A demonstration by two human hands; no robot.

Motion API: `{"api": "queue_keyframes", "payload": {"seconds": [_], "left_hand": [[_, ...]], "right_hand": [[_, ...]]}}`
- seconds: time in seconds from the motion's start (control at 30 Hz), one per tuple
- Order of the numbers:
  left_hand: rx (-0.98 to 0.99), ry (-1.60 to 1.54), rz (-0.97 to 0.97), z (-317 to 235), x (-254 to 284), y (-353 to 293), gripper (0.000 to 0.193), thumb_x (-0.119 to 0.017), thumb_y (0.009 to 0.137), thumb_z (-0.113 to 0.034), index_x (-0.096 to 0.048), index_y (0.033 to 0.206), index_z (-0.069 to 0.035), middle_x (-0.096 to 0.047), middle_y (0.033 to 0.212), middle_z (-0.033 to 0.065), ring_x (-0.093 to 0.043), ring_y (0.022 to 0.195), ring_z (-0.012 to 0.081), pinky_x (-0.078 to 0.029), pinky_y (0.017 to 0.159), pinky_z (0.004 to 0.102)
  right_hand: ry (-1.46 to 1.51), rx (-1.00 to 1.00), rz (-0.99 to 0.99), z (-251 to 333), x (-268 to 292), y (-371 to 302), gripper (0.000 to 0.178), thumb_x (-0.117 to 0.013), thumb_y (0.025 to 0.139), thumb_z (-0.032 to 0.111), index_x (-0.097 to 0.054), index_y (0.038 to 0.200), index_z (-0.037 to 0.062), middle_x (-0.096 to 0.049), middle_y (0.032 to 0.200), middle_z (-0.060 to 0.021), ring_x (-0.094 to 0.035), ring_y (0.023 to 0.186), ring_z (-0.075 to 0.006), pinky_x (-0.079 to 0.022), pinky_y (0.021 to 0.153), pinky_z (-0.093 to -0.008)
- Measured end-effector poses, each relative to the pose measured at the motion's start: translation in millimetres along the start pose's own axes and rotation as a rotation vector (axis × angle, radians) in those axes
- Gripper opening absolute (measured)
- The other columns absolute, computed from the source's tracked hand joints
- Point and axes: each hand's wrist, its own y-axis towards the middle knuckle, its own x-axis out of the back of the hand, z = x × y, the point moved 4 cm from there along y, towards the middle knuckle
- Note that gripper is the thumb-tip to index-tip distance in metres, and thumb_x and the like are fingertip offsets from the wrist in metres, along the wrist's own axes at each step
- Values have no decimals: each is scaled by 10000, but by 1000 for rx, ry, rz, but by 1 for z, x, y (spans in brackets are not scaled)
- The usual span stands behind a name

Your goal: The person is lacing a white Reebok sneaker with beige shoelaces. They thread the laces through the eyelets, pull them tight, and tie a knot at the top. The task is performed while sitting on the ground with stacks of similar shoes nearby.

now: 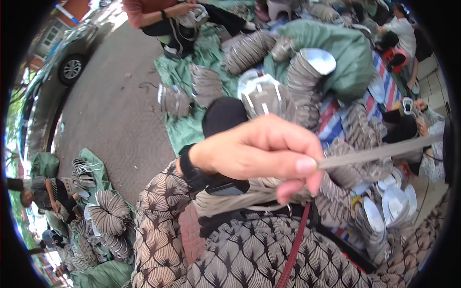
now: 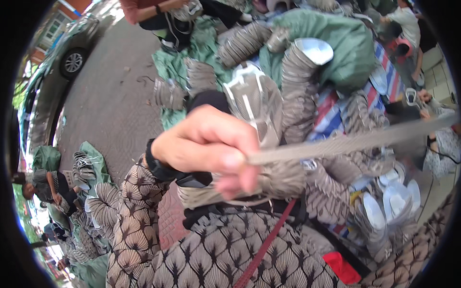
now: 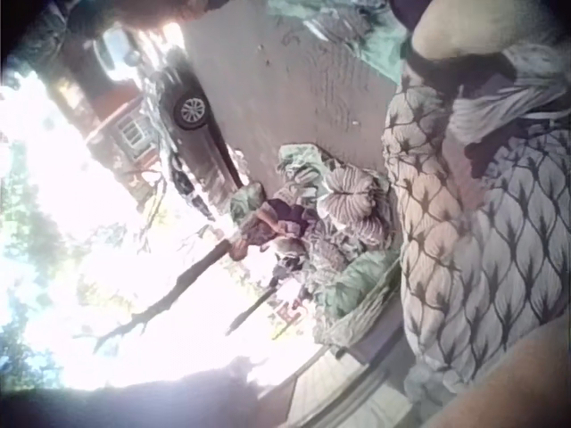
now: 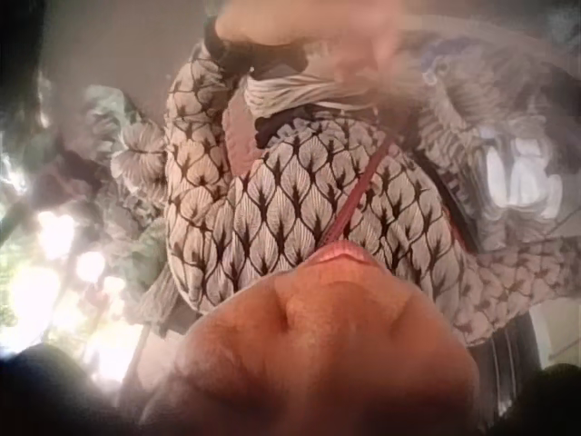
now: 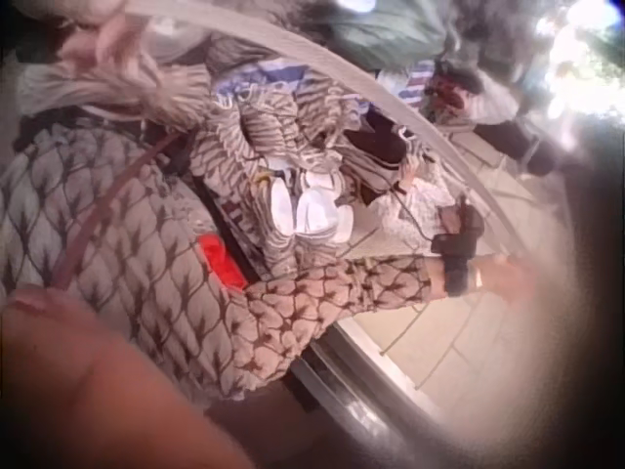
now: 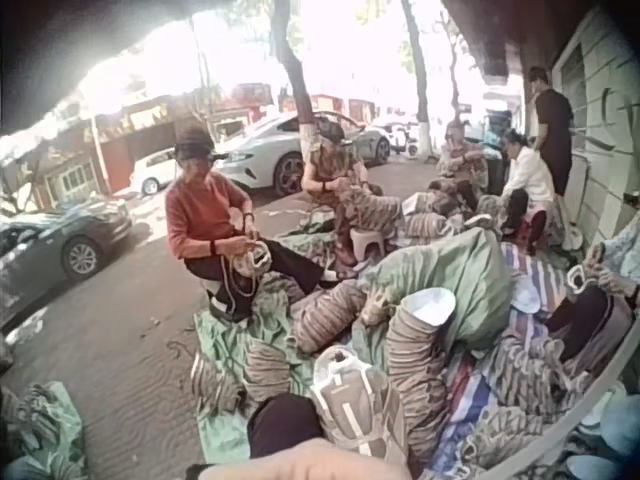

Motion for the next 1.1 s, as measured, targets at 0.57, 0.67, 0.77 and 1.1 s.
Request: {"api": "queue_keyframes", "payload": {"seconds": [0.57,0.67,0.77,1.1], "left_hand": [[309,512,-590,-87,30,-146,270,-542,1024,-217,-667,1021,22,-589,703,-18,-506,595,28,-425,550,200],[418,607,-722,-62,50,-152,280,-526,1031,-238,-669,1030,3,-572,681,-34,-498,573,28,-406,518,197],[572,685,-620,-20,59,-122,258,-511,1032,-226,-673,1036,-25,-539,640,-40,-501,548,44,-412,503,212],[318,1622,-606,54,34,-33,210,-643,897,-269,-641,824,-72,-617,656,163,-638,630,364,-505,559,468]], "right_hand": [[-213,-234,345,-48,-153,19,303,-618,843,134,-617,1133,46,-650,956,-164,-620,820,-359,-501,750,-438],[-255,-80,275,46,-124,12,314,-619,836,130,-619,1139,47,-651,949,-167,-618,815,-366,-501,748,-441],[150,301,14,249,-61,-60,339,-603,817,123,-619,1148,49,-649,986,-194,-627,865,-363,-488,786,-448],[1636,243,1742,560,72,-336,244,-567,982,137,-550,1196,21,-627,929,-33,-578,849,-43,-464,703,-206]]}}
